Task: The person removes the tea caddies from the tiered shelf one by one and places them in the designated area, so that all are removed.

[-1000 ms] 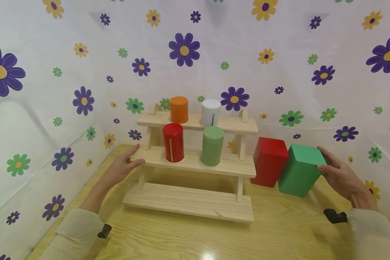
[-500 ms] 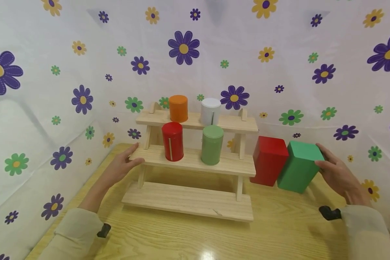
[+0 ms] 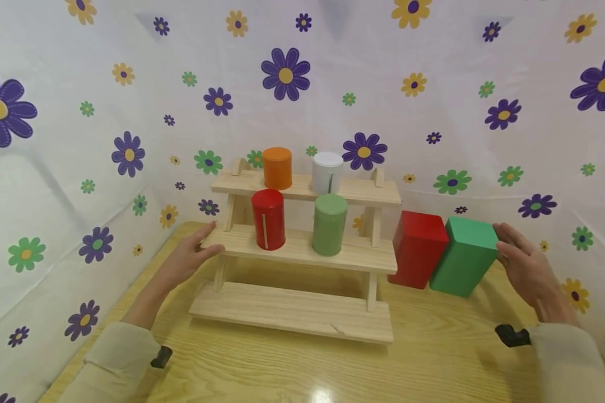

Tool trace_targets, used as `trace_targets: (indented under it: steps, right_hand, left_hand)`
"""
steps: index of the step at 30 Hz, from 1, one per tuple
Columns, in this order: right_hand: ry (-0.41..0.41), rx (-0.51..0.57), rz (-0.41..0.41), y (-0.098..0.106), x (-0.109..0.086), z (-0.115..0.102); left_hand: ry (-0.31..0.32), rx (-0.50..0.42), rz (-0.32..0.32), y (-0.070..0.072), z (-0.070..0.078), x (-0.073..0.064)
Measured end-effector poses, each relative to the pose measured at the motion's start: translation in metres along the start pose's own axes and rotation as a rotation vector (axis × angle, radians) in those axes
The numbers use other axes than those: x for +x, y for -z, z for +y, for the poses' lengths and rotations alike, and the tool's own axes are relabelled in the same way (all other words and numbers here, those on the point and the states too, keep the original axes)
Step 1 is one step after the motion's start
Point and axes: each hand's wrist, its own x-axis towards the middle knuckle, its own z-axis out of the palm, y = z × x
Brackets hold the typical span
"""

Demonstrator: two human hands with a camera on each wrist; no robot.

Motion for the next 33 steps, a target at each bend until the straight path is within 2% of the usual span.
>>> trace_targets:
  steps: [4, 8, 11, 14, 19, 27, 29, 33]
  right_hand:
    - [0.086, 0.046, 0.143, -0.006, -0.006, -0.014]
    - [0.193, 0.101, 0.235, -0.015, -0.008, -0.030]
    - [0.278, 0.092, 0.255, -0.025, -0.008, -0.042]
    - [0.309, 0.083, 0.223, -0.036, -0.009, -0.051]
    - [0.268, -0.008, 0.115, -0.053, -0.015, -0.062]
    - [0.180, -0.165, 0.044, -0.082, -0.016, -0.073]
    - [0.142, -0.253, 0.054, -0.090, -0.015, -0.077]
    - [0.019, -0.522, 0.097, -0.108, -0.012, -0.082]
  left_hand:
    - [0.011, -0.006, -0.004, 0.000, 0.000, -0.001]
    - [0.010, 0.001, -0.002, 0.001, 0.000, -0.001]
    - [0.000, 0.007, 0.001, 0.002, 0.000, 0.000]
    - [-0.005, 0.008, 0.000, 0.002, 0.000, 0.000]
    - [-0.004, -0.003, -0.004, 0.001, 0.001, 0.000]
    - [-0.002, -0.006, -0.004, 0.000, 0.001, -0.001]
    - [-0.001, -0.002, -0.004, 0.000, 0.002, -0.001]
    - [0.000, -0.002, -0.005, 0.000, 0.001, 0.000]
